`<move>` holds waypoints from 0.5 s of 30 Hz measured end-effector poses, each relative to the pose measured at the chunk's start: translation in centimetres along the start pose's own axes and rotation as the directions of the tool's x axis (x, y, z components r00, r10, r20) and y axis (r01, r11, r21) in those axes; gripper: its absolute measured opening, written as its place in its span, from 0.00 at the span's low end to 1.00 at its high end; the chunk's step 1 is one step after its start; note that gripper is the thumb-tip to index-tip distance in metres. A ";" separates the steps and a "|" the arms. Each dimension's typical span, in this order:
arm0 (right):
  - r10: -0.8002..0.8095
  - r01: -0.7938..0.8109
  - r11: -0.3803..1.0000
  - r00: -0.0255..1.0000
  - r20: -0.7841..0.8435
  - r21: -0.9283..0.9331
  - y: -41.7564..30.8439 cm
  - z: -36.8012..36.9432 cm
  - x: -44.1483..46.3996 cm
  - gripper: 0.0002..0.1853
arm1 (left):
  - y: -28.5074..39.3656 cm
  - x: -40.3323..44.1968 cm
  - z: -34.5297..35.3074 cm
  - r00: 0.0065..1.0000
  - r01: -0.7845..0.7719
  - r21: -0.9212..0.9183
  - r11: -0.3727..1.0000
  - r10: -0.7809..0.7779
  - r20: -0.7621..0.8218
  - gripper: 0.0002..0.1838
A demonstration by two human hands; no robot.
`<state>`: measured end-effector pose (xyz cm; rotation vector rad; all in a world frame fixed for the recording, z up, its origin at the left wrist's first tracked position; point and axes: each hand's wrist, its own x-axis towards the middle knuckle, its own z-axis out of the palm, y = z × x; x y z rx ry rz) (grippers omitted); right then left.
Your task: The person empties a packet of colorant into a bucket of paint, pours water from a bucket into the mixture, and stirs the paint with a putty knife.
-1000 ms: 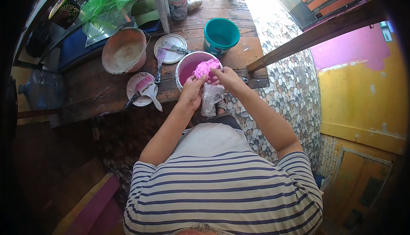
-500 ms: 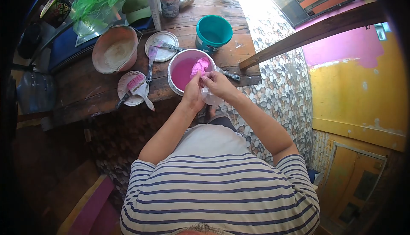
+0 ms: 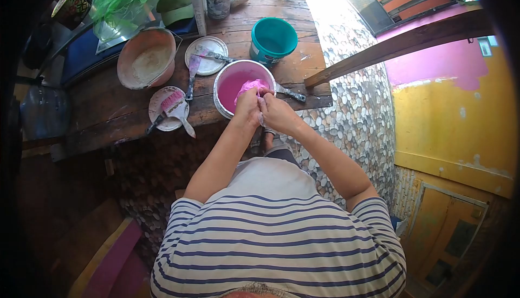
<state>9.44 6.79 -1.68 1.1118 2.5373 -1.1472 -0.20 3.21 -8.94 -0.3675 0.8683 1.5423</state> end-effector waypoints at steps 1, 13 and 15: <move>-0.001 0.001 1.000 1.000 -0.001 0.000 -0.2 -0.1 -0.1 0.20 | 0.2 0.2 0.0 1.000 -0.001 0.001 1.000 0.001 0.001 0.13; -0.066 0.063 0.996 0.997 -0.046 -0.059 -0.3 0.5 -1.0 0.19 | 1.5 2.0 -1.8 0.971 0.053 -0.181 0.982 -0.008 0.238 0.09; -0.113 0.109 0.992 0.992 -0.058 -0.062 -0.3 0.5 -1.1 0.16 | 2.0 1.9 -1.7 0.962 0.219 -0.328 0.919 -0.147 0.230 0.10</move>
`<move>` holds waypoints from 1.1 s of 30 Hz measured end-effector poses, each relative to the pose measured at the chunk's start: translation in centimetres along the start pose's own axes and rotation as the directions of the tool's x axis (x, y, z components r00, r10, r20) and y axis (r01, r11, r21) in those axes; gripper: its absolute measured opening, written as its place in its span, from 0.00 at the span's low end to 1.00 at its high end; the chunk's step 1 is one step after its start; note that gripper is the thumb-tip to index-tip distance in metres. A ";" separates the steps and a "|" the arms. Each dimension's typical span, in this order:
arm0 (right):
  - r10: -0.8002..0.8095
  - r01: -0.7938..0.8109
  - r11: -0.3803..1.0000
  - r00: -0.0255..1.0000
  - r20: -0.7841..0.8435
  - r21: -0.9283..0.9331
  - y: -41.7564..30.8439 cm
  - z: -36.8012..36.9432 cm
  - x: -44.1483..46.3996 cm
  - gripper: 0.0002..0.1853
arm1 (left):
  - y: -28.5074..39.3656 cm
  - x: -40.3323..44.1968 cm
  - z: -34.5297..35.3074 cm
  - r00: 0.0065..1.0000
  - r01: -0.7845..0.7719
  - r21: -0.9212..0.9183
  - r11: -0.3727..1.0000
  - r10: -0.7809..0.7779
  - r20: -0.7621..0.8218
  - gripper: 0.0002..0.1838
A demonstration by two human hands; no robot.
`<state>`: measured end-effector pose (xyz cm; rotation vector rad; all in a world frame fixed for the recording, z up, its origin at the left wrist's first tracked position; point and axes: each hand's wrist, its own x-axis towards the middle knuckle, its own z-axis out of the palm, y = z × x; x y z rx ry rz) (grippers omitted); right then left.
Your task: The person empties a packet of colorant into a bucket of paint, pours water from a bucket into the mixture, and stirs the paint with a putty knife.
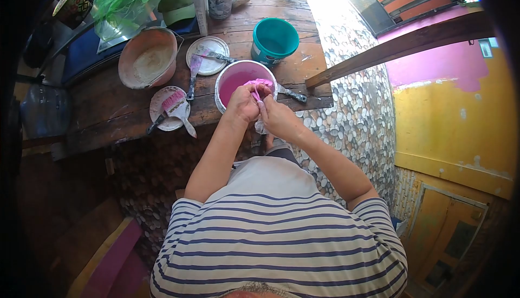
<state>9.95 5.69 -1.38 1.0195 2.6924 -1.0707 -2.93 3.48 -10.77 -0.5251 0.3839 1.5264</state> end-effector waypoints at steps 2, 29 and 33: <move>-0.010 0.009 1.000 1.000 -0.008 -0.014 -0.2 0.0 -0.2 0.15 | 0.2 -0.5 0.7 0.999 0.028 -0.008 1.000 -0.028 -0.043 0.10; 0.366 -0.309 0.632 0.927 0.078 0.711 5.9 -1.3 7.1 0.16 | -2.8 -3.6 2.2 0.945 -0.267 0.509 0.818 0.326 -0.028 0.12; 0.275 -0.224 0.720 0.961 0.026 0.657 5.0 -0.9 6.6 0.11 | -2.6 -3.5 1.9 0.931 -0.272 0.569 0.776 0.361 -0.047 0.14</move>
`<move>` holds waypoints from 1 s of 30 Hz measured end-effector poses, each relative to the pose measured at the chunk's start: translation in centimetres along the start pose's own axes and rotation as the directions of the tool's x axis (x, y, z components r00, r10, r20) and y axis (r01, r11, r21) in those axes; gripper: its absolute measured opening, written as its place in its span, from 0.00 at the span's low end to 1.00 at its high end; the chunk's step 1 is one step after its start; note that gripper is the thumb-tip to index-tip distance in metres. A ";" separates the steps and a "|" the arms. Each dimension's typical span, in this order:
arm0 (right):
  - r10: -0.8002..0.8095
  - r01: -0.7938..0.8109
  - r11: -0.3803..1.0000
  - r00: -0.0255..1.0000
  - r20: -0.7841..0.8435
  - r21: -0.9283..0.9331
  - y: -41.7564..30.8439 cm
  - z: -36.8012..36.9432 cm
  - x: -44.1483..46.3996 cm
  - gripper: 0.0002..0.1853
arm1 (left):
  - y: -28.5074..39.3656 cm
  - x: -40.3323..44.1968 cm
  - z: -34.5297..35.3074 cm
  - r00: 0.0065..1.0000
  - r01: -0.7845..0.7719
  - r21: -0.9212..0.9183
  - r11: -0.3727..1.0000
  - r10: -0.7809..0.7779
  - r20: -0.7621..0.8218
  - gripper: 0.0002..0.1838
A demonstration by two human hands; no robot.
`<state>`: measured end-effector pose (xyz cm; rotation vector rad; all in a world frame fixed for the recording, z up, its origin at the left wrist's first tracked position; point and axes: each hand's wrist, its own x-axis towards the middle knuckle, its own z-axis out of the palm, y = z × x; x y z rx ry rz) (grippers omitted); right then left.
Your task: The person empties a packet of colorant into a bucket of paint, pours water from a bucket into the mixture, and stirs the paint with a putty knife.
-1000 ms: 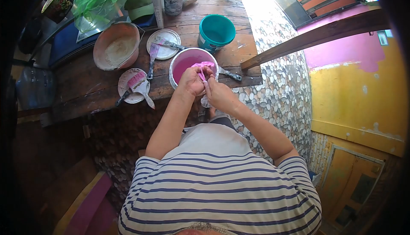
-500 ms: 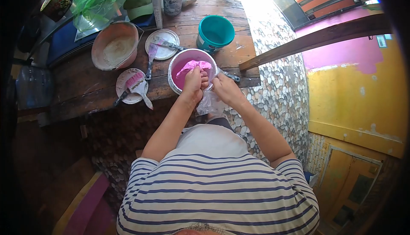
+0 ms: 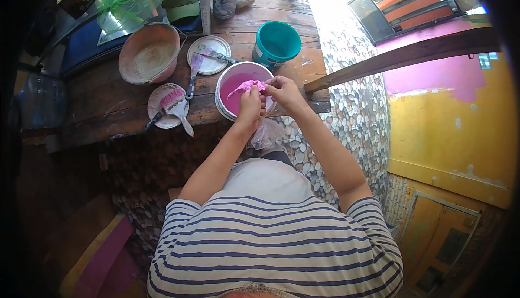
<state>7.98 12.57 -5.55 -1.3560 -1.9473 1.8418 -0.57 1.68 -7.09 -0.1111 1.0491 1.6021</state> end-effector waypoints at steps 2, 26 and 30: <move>-0.116 0.114 0.993 0.993 -0.039 -0.034 0.3 0.7 -0.3 0.10 | -0.1 0.1 -0.1 1.000 -0.001 0.029 1.000 0.002 -0.005 0.14; -0.284 0.212 0.886 0.951 -0.123 -0.412 2.0 0.2 -0.9 0.13 | -4.3 2.8 0.5 0.992 -0.072 0.229 0.971 0.092 -0.081 0.18; 0.024 -0.048 0.972 0.994 -0.107 -0.228 -3.2 0.2 -1.0 0.15 | -4.7 3.6 -1.1 0.974 -0.172 0.492 0.854 0.220 -0.043 0.19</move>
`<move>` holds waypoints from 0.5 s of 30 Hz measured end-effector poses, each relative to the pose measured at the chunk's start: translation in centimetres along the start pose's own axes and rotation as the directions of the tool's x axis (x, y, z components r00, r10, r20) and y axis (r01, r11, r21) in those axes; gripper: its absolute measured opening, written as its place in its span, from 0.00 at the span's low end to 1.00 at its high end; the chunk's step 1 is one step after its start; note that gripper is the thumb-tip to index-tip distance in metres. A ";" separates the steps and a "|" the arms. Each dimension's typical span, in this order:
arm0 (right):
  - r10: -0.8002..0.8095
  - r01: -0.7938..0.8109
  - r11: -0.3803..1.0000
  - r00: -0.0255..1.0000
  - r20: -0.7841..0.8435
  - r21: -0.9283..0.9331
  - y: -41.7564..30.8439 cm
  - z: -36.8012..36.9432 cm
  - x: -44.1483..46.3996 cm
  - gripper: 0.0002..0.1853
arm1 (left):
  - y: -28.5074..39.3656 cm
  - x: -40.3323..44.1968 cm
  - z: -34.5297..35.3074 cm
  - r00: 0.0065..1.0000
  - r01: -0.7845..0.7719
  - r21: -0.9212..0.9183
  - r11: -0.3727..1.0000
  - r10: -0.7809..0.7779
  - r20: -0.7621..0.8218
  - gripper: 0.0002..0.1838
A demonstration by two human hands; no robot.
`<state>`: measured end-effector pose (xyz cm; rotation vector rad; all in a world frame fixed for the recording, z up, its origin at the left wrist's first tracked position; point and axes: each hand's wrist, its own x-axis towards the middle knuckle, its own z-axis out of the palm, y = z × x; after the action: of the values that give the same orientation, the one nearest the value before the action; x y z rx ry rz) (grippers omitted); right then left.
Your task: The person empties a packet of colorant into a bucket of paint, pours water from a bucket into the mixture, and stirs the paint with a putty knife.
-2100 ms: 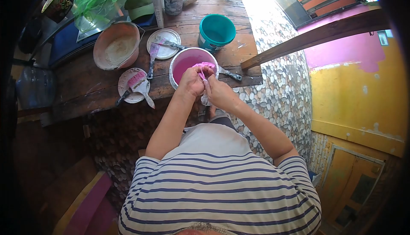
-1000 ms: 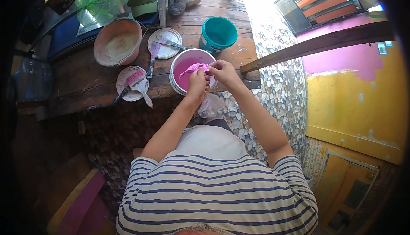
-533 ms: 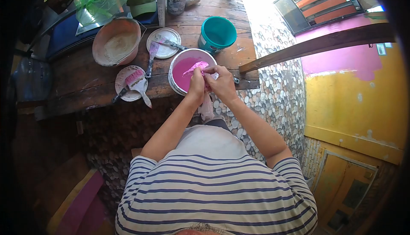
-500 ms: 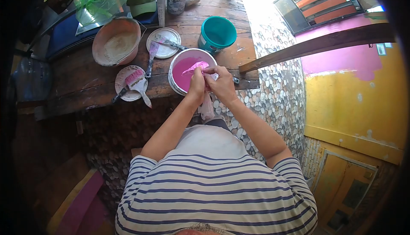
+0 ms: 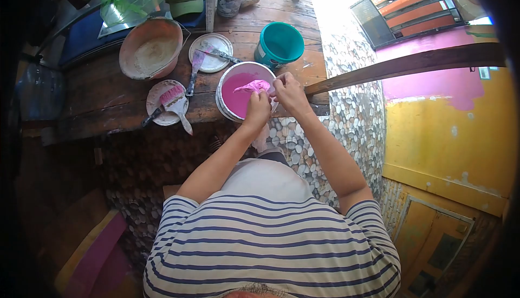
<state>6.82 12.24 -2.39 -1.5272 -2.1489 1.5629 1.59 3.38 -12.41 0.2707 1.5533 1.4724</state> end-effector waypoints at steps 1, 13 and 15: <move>0.004 -0.004 1.000 1.000 0.000 0.001 0.1 0.2 0.4 0.15 | 3.3 -2.5 -0.4 0.998 -0.061 -0.032 0.998 0.060 -0.024 0.20; -0.190 0.199 0.969 0.979 0.076 -0.146 0.4 0.9 0.4 0.15 | 2.0 -0.7 -1.2 0.988 -0.139 0.285 0.948 0.153 -0.026 0.25; -0.181 0.198 0.954 0.979 0.094 -0.227 -0.7 0.6 -0.3 0.17 | 1.0 0.0 -1.2 0.990 -0.133 0.317 0.939 0.139 0.004 0.26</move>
<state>6.20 11.65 -2.01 -1.2887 -2.5137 1.3629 0.29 2.81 -11.78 0.5641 1.8158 1.3261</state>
